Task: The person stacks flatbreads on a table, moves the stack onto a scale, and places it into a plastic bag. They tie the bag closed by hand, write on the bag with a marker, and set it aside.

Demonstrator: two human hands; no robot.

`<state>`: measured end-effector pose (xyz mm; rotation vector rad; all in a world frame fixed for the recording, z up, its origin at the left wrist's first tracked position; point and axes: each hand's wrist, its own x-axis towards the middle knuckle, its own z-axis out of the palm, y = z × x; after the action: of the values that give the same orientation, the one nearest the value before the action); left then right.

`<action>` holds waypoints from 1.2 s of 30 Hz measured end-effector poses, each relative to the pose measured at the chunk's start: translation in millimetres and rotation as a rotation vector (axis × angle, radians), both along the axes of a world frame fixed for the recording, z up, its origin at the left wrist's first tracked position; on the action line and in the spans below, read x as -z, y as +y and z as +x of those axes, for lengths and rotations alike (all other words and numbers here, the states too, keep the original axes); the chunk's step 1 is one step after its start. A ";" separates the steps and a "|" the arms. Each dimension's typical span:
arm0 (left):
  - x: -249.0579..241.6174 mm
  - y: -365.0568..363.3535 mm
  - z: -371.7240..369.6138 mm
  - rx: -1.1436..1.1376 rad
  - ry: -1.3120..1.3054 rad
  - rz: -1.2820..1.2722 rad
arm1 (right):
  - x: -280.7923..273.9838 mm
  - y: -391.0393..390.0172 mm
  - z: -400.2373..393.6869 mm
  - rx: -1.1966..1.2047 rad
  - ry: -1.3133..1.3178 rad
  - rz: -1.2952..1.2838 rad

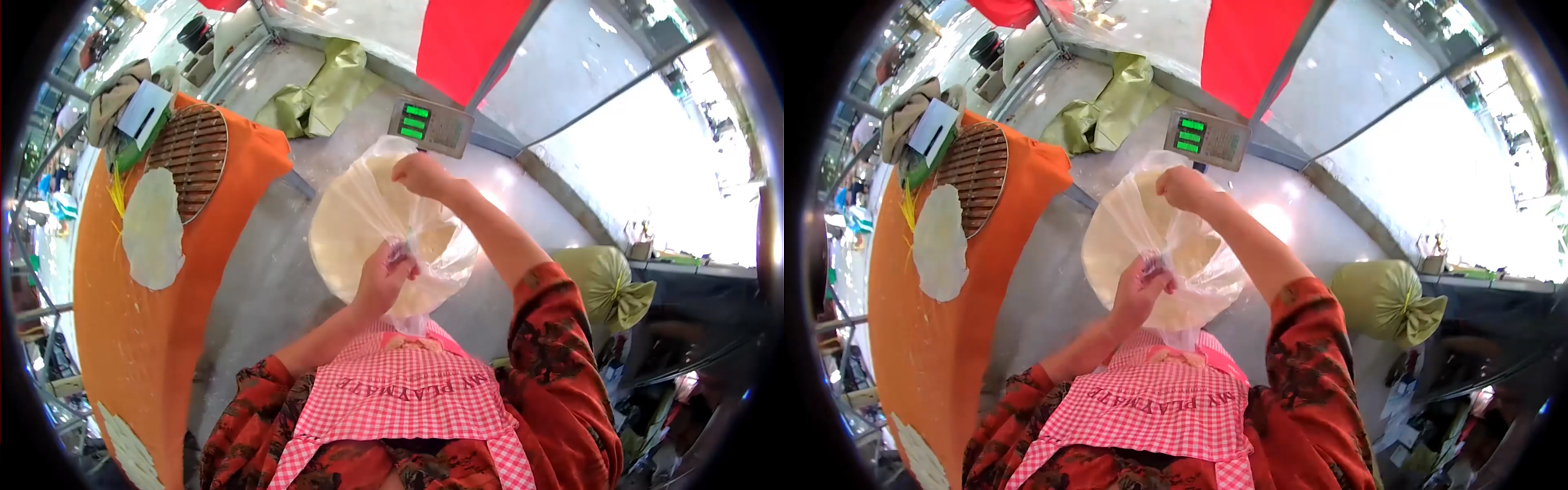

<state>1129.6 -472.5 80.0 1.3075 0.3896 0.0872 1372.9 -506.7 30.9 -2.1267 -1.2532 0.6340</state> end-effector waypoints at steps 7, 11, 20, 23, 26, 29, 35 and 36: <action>-0.1 5.1 -2.1 0.028 -0.052 -0.052 | 50.2 54.4 -11.6 -0.032 -0.268 -0.162; 5.4 14.0 -1.4 0.081 -0.100 -0.035 | 46.6 65.2 -5.8 0.021 -0.307 -0.220; 7.5 17.4 3.6 0.054 -0.190 0.095 | 31.2 54.7 -33.0 0.009 -0.517 0.038; 13.2 13.8 0.0 0.035 -0.157 0.166 | 52.2 39.4 -20.1 -0.148 -0.472 0.139; 14.6 3.2 2.2 -0.038 -0.170 0.179 | 104.2 31.0 4.4 -0.392 -0.750 -0.151; 18.4 -10.7 3.5 -0.105 -0.196 0.213 | 154.2 36.6 17.1 -0.449 -0.684 -0.312; 0.8 -31.3 -2.9 -0.197 -0.132 0.260 | 160.4 35.5 20.6 -0.453 -0.632 -0.401; -2.7 -29.0 -5.2 -0.212 -0.118 0.285 | 154.3 33.2 19.1 -0.388 -0.364 -0.385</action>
<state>1124.4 -501.5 82.7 1.5297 0.4249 0.4085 1392.1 -473.5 -123.5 -2.4043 -1.9028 0.7154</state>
